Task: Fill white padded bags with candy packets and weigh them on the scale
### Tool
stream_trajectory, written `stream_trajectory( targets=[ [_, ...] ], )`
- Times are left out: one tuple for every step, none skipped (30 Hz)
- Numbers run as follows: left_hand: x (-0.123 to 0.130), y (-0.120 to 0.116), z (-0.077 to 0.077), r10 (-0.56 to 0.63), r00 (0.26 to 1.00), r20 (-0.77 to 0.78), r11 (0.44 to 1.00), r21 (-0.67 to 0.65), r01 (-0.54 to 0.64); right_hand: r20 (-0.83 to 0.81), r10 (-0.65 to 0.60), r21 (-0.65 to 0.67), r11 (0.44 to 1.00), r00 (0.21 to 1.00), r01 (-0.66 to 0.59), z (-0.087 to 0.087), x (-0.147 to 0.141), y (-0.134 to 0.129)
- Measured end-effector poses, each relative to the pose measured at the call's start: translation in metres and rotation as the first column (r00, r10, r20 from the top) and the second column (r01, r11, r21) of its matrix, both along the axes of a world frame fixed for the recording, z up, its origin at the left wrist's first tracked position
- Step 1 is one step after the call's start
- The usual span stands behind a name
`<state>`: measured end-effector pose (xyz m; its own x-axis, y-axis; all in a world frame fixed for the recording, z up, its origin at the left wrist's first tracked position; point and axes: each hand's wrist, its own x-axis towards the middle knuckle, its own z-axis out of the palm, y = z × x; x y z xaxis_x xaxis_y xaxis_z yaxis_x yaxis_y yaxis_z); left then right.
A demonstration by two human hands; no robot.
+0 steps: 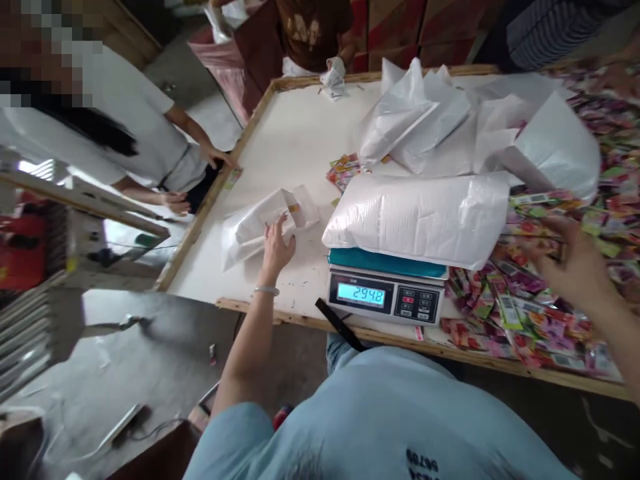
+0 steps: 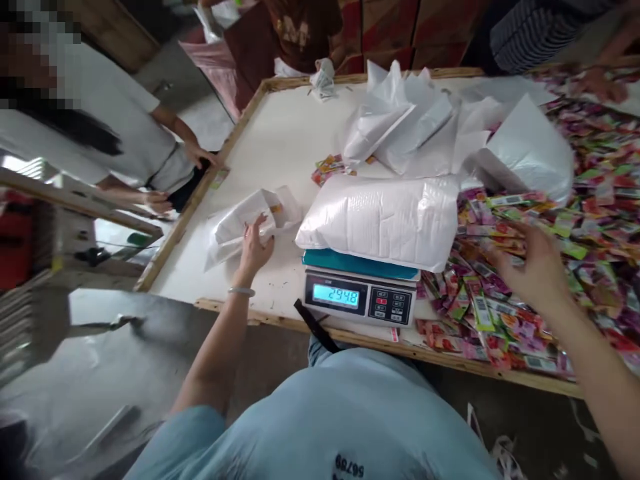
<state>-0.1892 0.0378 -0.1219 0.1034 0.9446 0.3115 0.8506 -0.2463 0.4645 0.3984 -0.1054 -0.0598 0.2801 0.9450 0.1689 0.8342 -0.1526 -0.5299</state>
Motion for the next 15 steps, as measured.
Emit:
stream_trajectory(
  targets=[
    [0.007, -0.002, 0.004, -0.017, 1.0, -0.013, 0.999, 0.03, 0.017, 0.143, -0.052, -0.065, 0.996, 0.988, 0.062, -0.022, 0.014, -0.008],
    [0.014, -0.003, 0.01, -0.024, 1.0, -0.011, 0.997, 0.074, 0.025, 0.236, -0.064, -0.113, 0.989, 0.97, 0.093, -0.045, 0.025, -0.013],
    [0.022, -0.002, 0.018, -0.029, 1.0, 0.002, 0.991, 0.133, 0.029, 0.289, -0.058, -0.128, 0.987, 0.955, 0.099, -0.065, 0.033, -0.016],
    [0.03, 0.0, 0.027, -0.04, 0.999, 0.023, 0.978, 0.204, 0.034, 0.32, -0.046, -0.117, 0.989, 0.946, 0.088, -0.083, 0.038, -0.017],
    [0.039, 0.003, 0.039, -0.059, 0.997, 0.043, 0.958, 0.282, 0.044, 0.337, -0.04, -0.079, 0.994, 0.941, 0.071, -0.097, 0.042, -0.016],
    [0.048, 0.007, 0.052, -0.087, 0.994, 0.059, 0.932, 0.357, 0.06, 0.352, -0.039, -0.028, 0.998, 0.935, 0.052, -0.107, 0.043, -0.014],
    [0.059, 0.009, 0.067, -0.123, 0.99, 0.068, 0.903, 0.422, 0.084, 0.372, -0.033, 0.012, 0.999, 0.928, 0.031, -0.112, 0.044, -0.01],
    [0.071, 0.01, 0.082, -0.166, 0.984, 0.068, 0.874, 0.471, 0.115, 0.391, -0.02, 0.028, 1.0, 0.92, 0.01, -0.114, 0.045, -0.005],
    [0.083, 0.01, 0.096, -0.214, 0.975, 0.063, 0.851, 0.503, 0.154, 0.411, 0.007, 0.017, 1.0, 0.912, -0.015, -0.111, 0.045, 0.0],
    [0.095, 0.008, 0.11, -0.262, 0.964, 0.053, 0.832, 0.518, 0.197, 0.427, 0.043, -0.014, 0.999, 0.903, -0.04, -0.104, 0.045, 0.004],
    [0.106, 0.004, 0.122, -0.307, 0.951, 0.04, 0.819, 0.521, 0.242, 0.438, 0.073, -0.056, 0.997, 0.896, -0.054, -0.095, 0.045, 0.008],
    [0.117, 0.0, 0.132, -0.346, 0.938, 0.023, 0.808, 0.515, 0.285, 0.442, 0.094, -0.107, 0.993, 0.892, -0.052, -0.083, 0.044, 0.011],
    [0.126, -0.004, 0.139, -0.377, 0.926, 0.006, 0.8, 0.506, 0.322, 0.442, 0.099, -0.146, 0.989, 0.892, -0.037, -0.07, 0.043, 0.014],
    [0.134, -0.007, 0.143, -0.399, 0.917, -0.01, 0.795, 0.494, 0.351, 0.427, 0.094, -0.159, 0.987, 0.899, -0.028, -0.054, 0.041, 0.017],
    [0.14, -0.01, 0.144, -0.412, 0.911, -0.025, 0.794, 0.481, 0.372, 0.387, 0.095, -0.143, 0.989, 0.917, -0.042, -0.039, 0.037, 0.02]
  ],
)
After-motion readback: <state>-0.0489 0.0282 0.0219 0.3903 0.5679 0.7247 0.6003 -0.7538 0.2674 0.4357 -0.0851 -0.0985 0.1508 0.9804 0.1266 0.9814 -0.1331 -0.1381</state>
